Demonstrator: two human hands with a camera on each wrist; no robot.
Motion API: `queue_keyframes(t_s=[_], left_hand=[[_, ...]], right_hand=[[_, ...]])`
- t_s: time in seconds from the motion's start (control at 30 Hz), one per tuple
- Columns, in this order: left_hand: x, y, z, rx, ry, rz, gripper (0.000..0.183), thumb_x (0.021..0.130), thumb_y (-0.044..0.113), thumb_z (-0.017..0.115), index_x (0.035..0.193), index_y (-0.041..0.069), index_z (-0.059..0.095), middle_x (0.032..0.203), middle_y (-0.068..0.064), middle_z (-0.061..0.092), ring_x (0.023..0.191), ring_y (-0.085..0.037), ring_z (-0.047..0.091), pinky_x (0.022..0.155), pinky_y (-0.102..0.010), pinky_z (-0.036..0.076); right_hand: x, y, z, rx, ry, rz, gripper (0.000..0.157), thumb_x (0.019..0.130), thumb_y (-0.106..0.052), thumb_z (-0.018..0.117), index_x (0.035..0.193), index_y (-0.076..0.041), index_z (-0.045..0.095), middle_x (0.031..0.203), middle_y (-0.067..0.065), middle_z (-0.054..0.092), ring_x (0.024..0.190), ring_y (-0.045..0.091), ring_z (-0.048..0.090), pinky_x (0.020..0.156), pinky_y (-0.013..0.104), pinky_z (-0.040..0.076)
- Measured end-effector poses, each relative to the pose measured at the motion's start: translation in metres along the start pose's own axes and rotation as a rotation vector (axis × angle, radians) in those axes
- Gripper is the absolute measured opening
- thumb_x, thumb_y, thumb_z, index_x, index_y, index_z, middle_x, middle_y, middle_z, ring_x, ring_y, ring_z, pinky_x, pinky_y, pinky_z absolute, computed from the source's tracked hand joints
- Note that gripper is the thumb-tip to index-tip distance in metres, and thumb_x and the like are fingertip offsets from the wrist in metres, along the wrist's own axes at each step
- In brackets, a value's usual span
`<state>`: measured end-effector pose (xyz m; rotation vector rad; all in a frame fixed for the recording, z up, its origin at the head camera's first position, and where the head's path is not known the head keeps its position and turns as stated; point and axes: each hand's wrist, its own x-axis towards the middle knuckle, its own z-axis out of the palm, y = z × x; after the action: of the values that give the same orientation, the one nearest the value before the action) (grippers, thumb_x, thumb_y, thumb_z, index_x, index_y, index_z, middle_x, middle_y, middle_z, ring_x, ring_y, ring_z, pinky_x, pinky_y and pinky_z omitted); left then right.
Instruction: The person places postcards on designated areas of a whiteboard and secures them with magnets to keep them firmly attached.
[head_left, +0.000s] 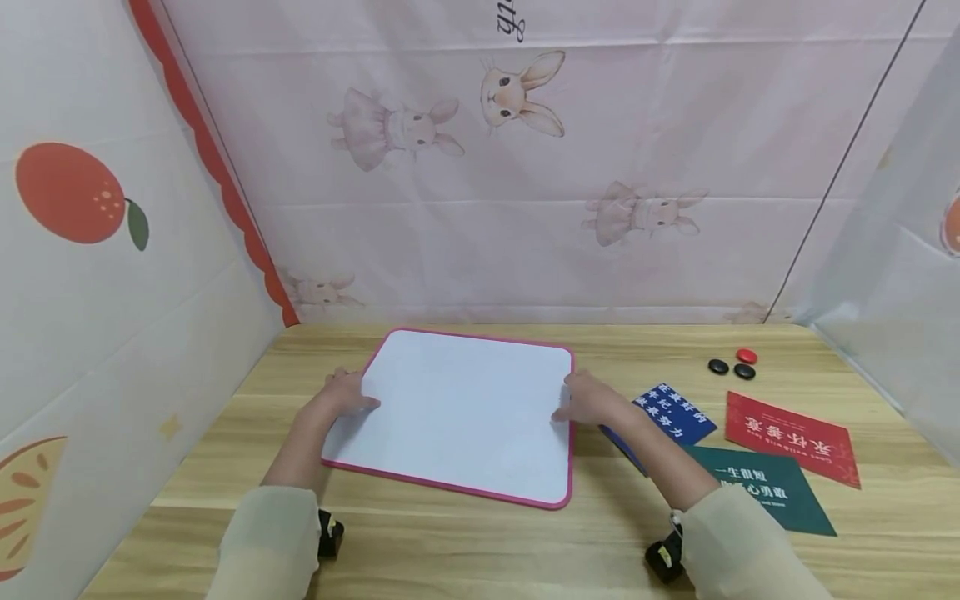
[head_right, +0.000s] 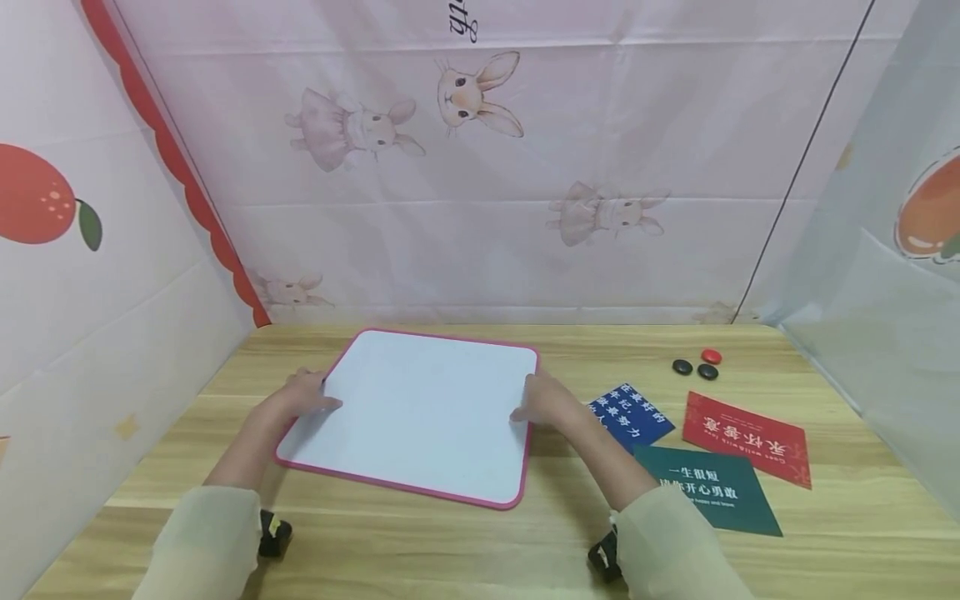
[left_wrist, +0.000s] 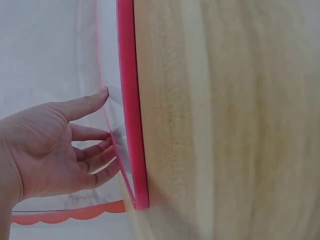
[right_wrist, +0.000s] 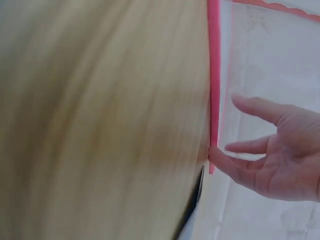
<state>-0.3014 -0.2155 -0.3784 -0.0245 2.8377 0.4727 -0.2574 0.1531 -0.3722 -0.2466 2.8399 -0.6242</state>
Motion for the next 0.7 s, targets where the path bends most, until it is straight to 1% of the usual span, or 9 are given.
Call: queue_keyframes(t_s=[0.07, 0.17, 0.23, 0.33, 0.47, 0.57, 0.67, 0.7], left_hand=[[-0.001, -0.001, 0.000, -0.005, 0.002, 0.001, 0.068, 0.085, 0.023, 0.065, 0.130, -0.018, 0.034, 0.123, -0.035, 0.032, 0.113, -0.045, 0.031, 0.093, -0.058, 0.033], [-0.002, -0.002, 0.000, -0.007, 0.003, 0.002, 0.069, 0.085, 0.023, 0.065, 0.131, -0.017, 0.033, 0.122, -0.035, 0.033, 0.113, -0.044, 0.031, 0.094, -0.058, 0.032], [-0.004, -0.002, 0.000, -0.008, 0.000, -0.001, 0.069, 0.085, 0.023, 0.065, 0.131, -0.017, 0.033, 0.121, -0.035, 0.034, 0.112, -0.044, 0.031, 0.093, -0.058, 0.032], [-0.007, -0.001, -0.001, -0.020, -0.009, -0.013, 0.069, 0.085, 0.023, 0.065, 0.131, -0.017, 0.033, 0.121, -0.035, 0.033, 0.112, -0.044, 0.031, 0.093, -0.058, 0.033], [-0.011, 0.000, -0.002, -0.045, -0.025, -0.024, 0.071, 0.085, 0.024, 0.065, 0.133, -0.016, 0.031, 0.124, -0.036, 0.030, 0.114, -0.045, 0.029, 0.093, -0.058, 0.032], [-0.014, 0.000, -0.001, -0.037, -0.031, -0.015, 0.072, 0.084, 0.024, 0.065, 0.133, -0.016, 0.031, 0.126, -0.036, 0.029, 0.116, -0.046, 0.030, 0.093, -0.059, 0.032], [-0.017, -0.001, 0.001, -0.019, -0.026, -0.003, 0.072, 0.083, 0.024, 0.067, 0.133, -0.015, 0.033, 0.125, -0.036, 0.033, 0.115, -0.047, 0.032, 0.091, -0.059, 0.034], [-0.018, -0.002, 0.002, -0.031, -0.026, -0.004, 0.072, 0.083, 0.024, 0.067, 0.134, -0.014, 0.032, 0.126, -0.035, 0.032, 0.116, -0.047, 0.031, 0.091, -0.059, 0.034]], right_hand=[[0.000, 0.002, 0.001, 0.034, 0.019, 0.006, 0.054, 0.080, -0.020, 0.072, 0.119, 0.011, 0.051, 0.101, 0.020, 0.055, 0.087, 0.027, 0.052, 0.080, 0.039, 0.047], [0.000, 0.005, 0.003, 0.099, 0.041, 0.010, 0.041, 0.080, -0.016, 0.071, 0.109, 0.010, 0.056, 0.079, 0.011, 0.056, 0.071, 0.021, 0.052, 0.064, 0.031, 0.046], [-0.001, 0.006, 0.005, 0.139, 0.037, 0.019, 0.035, 0.081, -0.013, 0.070, 0.104, 0.009, 0.057, 0.072, 0.008, 0.055, 0.064, 0.019, 0.053, 0.058, 0.027, 0.045], [-0.003, 0.007, 0.006, 0.199, 0.019, 0.040, 0.029, 0.081, -0.010, 0.069, 0.099, 0.008, 0.056, 0.072, 0.009, 0.055, 0.060, 0.019, 0.056, 0.056, 0.026, 0.049], [-0.004, 0.010, 0.007, 0.272, -0.003, 0.058, 0.029, 0.081, -0.007, 0.069, 0.100, 0.009, 0.055, 0.075, 0.011, 0.055, 0.060, 0.020, 0.057, 0.056, 0.027, 0.051], [-0.004, 0.015, 0.008, 0.298, -0.012, 0.061, 0.030, 0.080, -0.006, 0.069, 0.102, 0.010, 0.054, 0.078, 0.012, 0.055, 0.060, 0.020, 0.058, 0.056, 0.028, 0.051], [-0.004, 0.019, 0.009, 0.309, -0.019, 0.064, 0.029, 0.081, -0.006, 0.069, 0.101, 0.009, 0.054, 0.079, 0.012, 0.055, 0.061, 0.019, 0.058, 0.058, 0.028, 0.052], [-0.004, 0.021, 0.009, 0.316, -0.019, 0.064, 0.028, 0.080, -0.006, 0.069, 0.099, 0.009, 0.054, 0.079, 0.012, 0.055, 0.061, 0.019, 0.059, 0.058, 0.028, 0.052]])
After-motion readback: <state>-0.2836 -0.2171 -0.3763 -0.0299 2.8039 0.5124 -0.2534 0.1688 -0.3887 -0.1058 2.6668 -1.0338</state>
